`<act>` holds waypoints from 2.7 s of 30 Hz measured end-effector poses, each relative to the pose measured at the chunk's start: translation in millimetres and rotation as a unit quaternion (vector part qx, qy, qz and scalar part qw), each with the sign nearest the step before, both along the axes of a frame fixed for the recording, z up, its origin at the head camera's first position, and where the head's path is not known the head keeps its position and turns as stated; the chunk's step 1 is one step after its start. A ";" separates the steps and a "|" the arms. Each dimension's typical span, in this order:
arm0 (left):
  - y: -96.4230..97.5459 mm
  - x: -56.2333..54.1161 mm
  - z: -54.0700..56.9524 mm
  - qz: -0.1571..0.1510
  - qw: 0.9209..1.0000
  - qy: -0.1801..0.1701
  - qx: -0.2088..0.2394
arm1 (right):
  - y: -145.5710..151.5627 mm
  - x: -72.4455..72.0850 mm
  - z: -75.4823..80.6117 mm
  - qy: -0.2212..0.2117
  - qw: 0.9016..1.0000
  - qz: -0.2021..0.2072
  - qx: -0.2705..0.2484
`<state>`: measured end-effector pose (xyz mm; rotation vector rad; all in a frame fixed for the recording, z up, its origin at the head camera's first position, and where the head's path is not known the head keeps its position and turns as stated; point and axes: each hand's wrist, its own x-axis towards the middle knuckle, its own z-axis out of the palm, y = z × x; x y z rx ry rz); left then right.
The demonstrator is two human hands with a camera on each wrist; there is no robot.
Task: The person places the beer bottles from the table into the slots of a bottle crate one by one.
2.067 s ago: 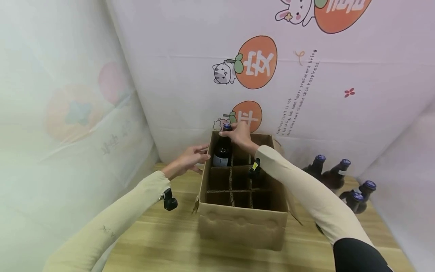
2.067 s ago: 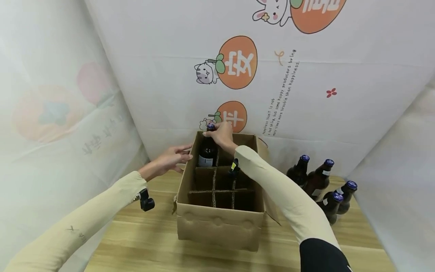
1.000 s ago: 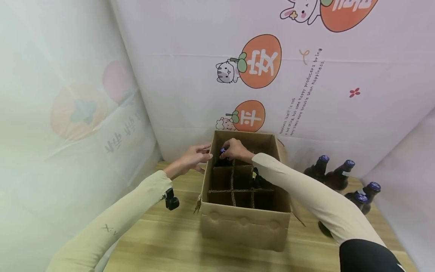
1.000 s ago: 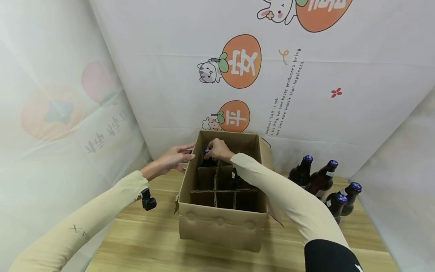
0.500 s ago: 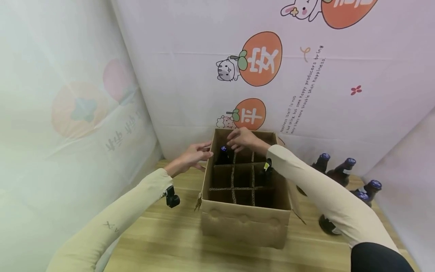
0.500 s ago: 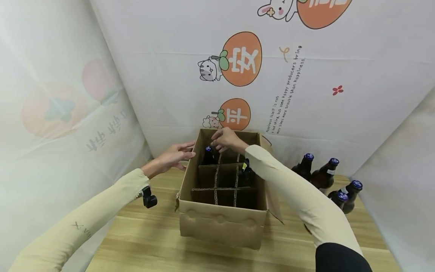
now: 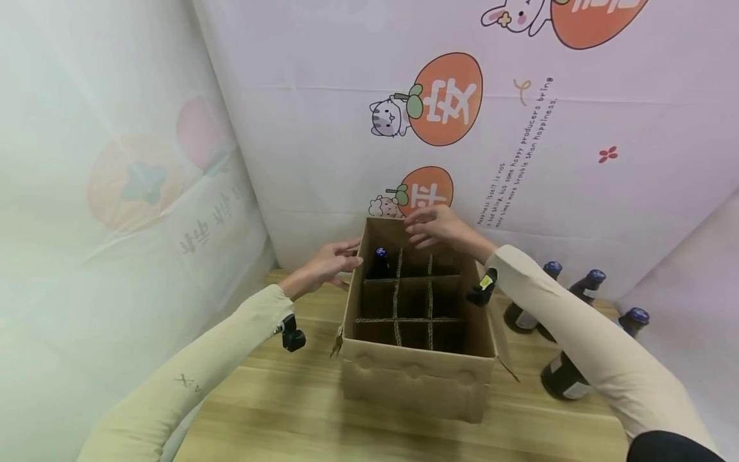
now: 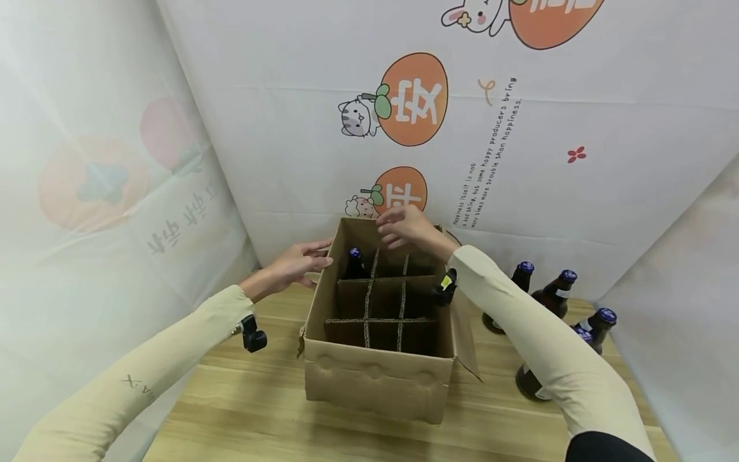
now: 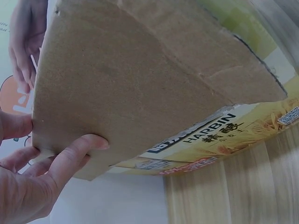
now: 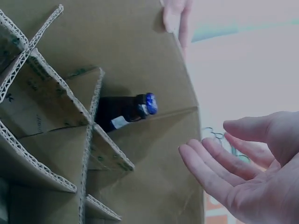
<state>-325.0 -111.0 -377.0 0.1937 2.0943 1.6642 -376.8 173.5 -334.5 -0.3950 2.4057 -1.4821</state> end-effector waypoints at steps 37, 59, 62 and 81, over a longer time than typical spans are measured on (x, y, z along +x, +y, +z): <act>2.2 -3.8 -1.5 -0.009 1.000 -0.001 0.006 | 140.3 34.3 -27.7 0.196 0.950 -0.233 0.075; -2.6 -3.3 -6.0 -0.004 1.000 0.006 0.008 | 184.1 48.0 -59.1 0.140 0.940 -0.260 0.172; -2.1 -3.1 -7.3 -0.004 1.000 0.006 0.008 | 188.7 49.9 -63.0 0.142 0.937 -0.258 0.186; -1.0 -2.5 -7.8 -0.003 1.000 0.006 0.014 | 206.8 66.5 -105.2 0.171 0.918 -0.287 0.215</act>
